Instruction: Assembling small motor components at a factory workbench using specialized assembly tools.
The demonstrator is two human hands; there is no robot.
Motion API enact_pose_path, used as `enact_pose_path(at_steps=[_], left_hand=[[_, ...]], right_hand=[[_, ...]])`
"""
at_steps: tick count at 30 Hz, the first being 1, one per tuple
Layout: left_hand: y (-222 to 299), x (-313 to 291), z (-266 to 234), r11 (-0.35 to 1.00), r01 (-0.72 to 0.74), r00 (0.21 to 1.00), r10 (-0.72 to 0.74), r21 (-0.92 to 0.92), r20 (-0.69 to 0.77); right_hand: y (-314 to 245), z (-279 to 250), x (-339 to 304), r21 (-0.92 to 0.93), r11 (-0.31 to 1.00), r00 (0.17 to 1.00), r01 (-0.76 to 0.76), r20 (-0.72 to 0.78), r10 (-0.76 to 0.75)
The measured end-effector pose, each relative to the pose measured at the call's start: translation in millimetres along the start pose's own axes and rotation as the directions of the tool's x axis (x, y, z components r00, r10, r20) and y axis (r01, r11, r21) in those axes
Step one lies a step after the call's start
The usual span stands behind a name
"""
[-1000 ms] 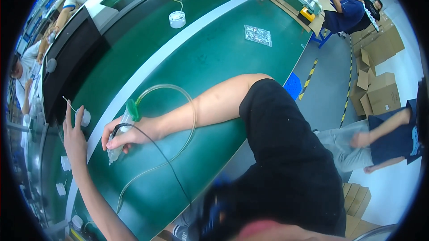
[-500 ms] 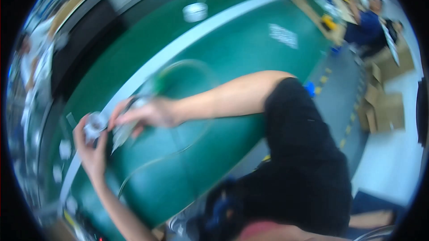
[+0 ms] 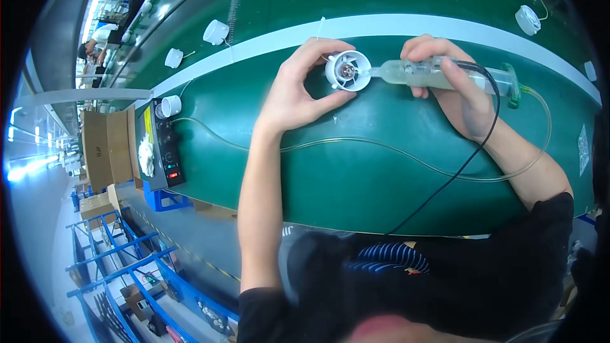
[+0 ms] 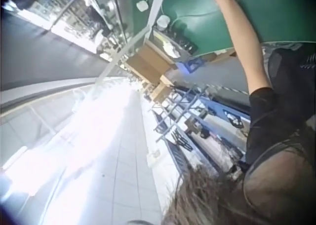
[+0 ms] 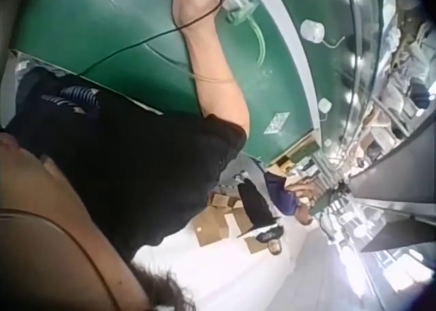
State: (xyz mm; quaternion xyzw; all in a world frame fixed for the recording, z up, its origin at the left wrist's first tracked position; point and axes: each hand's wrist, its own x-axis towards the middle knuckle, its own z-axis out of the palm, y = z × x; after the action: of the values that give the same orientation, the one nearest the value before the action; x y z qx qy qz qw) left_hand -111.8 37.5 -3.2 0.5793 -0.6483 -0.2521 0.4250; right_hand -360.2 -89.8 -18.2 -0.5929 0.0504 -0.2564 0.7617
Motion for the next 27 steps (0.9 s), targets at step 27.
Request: enact_pose_path(at_steps=[27], left_hand=[[10,3,-1,0.999,0.036,0.999,-0.036,0.015,0.001]], right_hand=[[-8,9,3,-0.212,0.977,0.997,0.011,-0.068,-0.026]])
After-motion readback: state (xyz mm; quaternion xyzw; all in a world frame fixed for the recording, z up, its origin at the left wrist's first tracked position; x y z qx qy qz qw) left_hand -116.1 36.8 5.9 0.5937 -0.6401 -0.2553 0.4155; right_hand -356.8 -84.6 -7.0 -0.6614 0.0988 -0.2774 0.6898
